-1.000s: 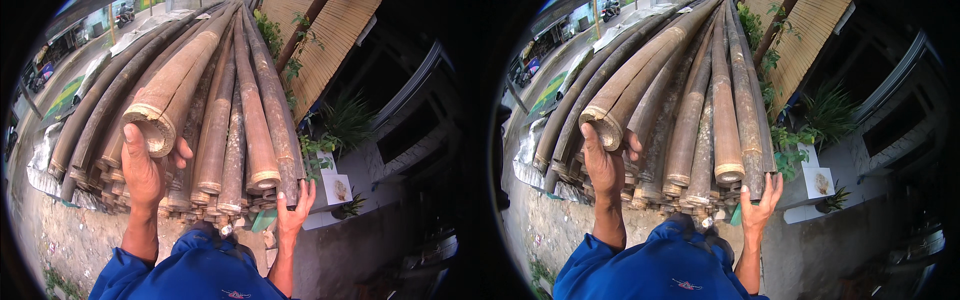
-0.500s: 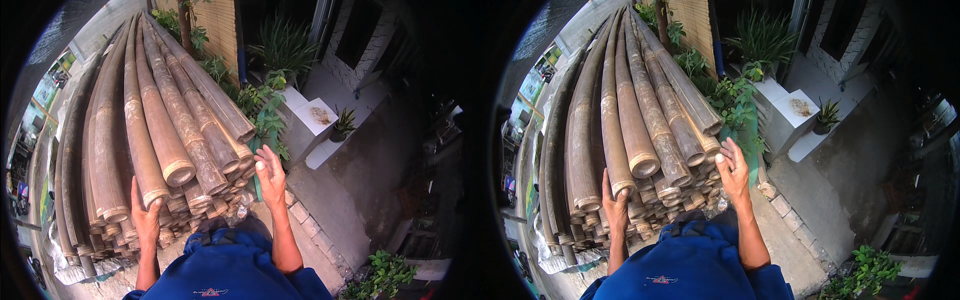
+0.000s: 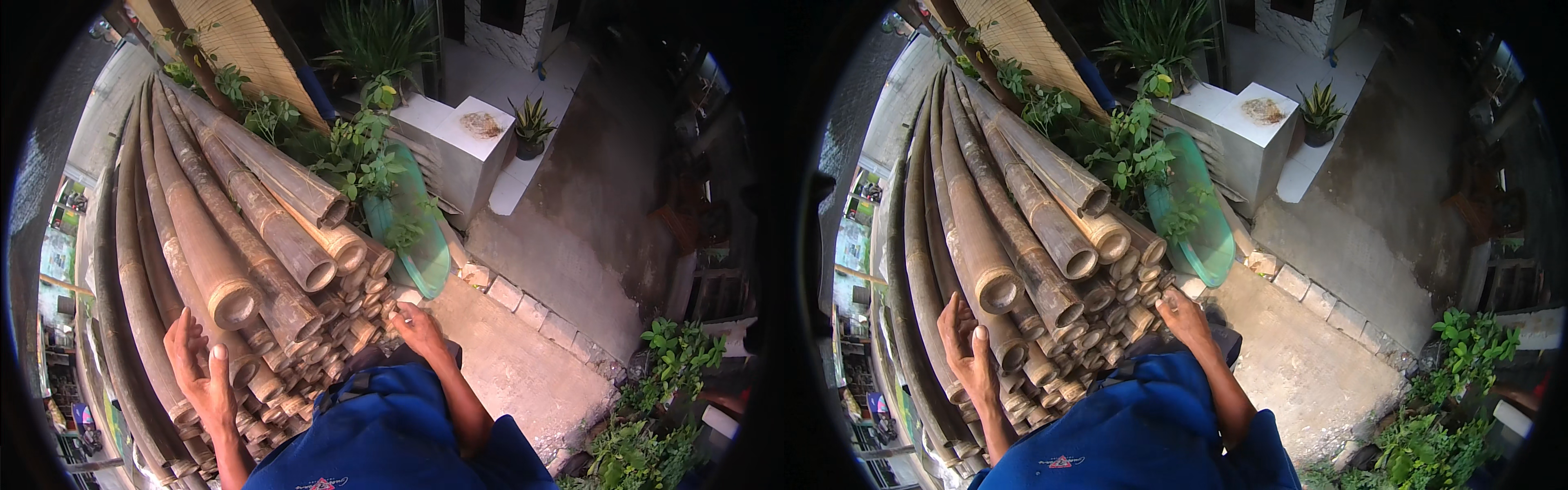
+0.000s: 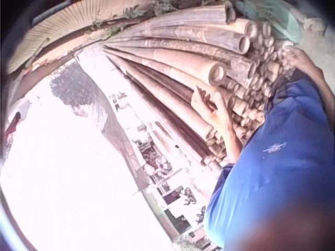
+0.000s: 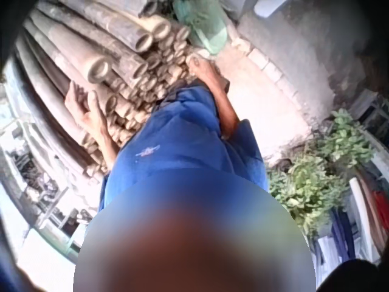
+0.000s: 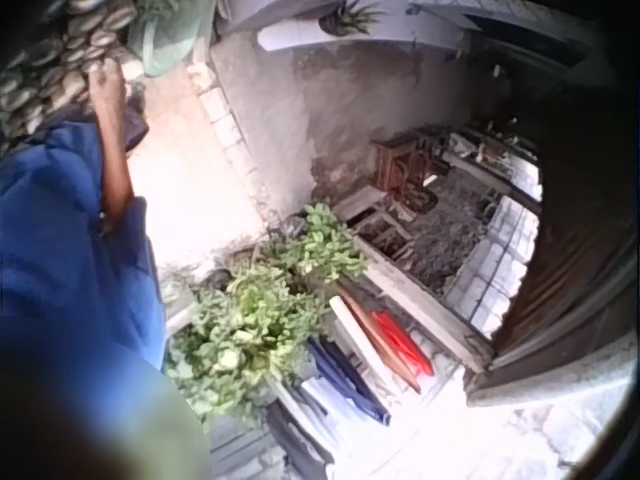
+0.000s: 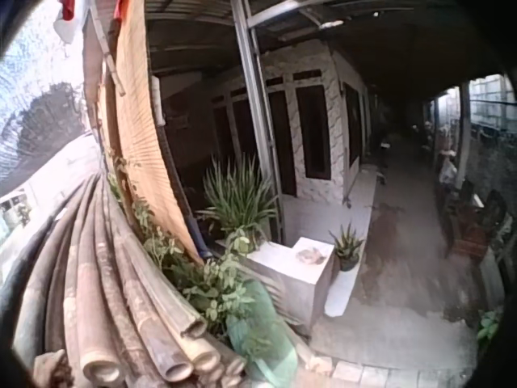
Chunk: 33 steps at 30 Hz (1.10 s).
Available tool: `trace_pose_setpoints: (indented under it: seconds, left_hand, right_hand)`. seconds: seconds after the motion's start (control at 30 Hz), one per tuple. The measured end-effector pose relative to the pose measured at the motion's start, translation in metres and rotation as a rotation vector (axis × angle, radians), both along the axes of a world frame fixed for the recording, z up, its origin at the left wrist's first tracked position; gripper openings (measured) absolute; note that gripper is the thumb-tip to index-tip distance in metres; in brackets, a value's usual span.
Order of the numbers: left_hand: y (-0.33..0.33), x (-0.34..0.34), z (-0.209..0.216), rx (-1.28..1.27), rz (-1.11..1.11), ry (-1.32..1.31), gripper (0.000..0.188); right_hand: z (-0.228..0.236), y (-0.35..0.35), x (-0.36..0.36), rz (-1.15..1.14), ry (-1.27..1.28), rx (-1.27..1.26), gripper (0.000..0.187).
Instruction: The person walks through a workshop, picks up a long bamboo pole, and carries it to a large stack of bamboo poles. They then inspect the stacked poles by hand, touching and shifting them.
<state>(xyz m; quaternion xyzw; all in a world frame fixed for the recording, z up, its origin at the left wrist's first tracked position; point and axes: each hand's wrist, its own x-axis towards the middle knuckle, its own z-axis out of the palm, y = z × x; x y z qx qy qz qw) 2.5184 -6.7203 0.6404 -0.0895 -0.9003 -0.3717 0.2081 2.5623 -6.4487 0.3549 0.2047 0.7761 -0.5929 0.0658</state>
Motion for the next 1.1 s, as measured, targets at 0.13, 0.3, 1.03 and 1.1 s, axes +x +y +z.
trace_pose_setpoints:
  seconds: [0.13, 0.3, 1.03, 1.1]
  left_hand:
    - [0.019, -0.026, 0.006, -0.162, -0.092, 0.047, 0.057]
    - [0.043, -0.048, 0.014, -0.362, -0.133, -0.004, 0.048]
    - [0.148, -0.013, -0.101, -0.005, -0.166, -1.21, 0.048]
    - [0.148, -0.017, -0.134, 0.12, 0.058, -1.186, 0.061]
  right_hand:
    - [-0.007, -0.005, 0.003, 0.134, -0.023, 0.187, 0.061]
    - [-0.02, 0.01, -0.002, 0.149, -0.064, 0.132, 0.063]
    - [-0.026, -0.015, -0.1, -0.017, 0.171, -0.805, 0.078]
    - [-0.026, -0.016, -0.098, -0.025, 0.156, -0.859, 0.078]
